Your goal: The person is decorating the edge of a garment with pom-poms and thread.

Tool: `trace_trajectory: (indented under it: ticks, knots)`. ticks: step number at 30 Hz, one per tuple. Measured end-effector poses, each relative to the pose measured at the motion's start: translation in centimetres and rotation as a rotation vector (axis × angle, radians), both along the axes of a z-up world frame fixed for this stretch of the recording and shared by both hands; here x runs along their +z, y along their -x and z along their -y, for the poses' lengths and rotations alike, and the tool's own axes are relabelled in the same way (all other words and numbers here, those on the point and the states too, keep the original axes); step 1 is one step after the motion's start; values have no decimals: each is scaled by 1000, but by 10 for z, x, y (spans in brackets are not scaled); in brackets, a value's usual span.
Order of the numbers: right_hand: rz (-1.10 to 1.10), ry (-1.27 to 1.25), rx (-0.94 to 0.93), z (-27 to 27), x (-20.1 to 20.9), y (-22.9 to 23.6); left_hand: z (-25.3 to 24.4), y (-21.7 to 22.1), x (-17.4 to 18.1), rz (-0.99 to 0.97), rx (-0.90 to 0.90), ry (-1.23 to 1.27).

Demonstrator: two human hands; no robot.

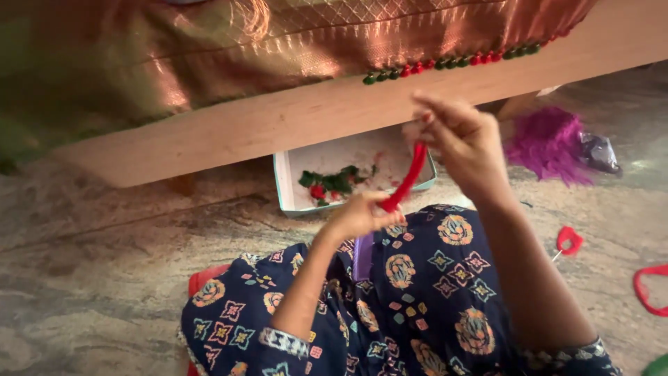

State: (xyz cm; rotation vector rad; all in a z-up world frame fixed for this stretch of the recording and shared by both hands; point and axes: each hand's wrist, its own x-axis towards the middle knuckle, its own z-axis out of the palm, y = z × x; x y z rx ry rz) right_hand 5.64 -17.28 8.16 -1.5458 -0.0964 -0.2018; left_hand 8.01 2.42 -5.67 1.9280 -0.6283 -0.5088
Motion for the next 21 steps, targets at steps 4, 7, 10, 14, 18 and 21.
trace_trajectory:
  ticks: [4,7,10,14,18,21]
  knots:
    - [119,-73,-105,-2,8,-17,3,-41,26,221,383,-149]
    - [62,7,-122,-1,-21,-49,12,-96,38,310,675,189]
    - [-21,-38,-58,-3,-89,-99,16,-126,64,36,713,511]
    - [-139,-279,5,-13,-127,-123,23,-142,42,-114,669,694]
    - [-159,-393,1,-30,-117,-117,22,-127,50,-101,627,731]
    - [-79,-406,-23,-37,-112,-116,20,-117,62,-68,620,709]
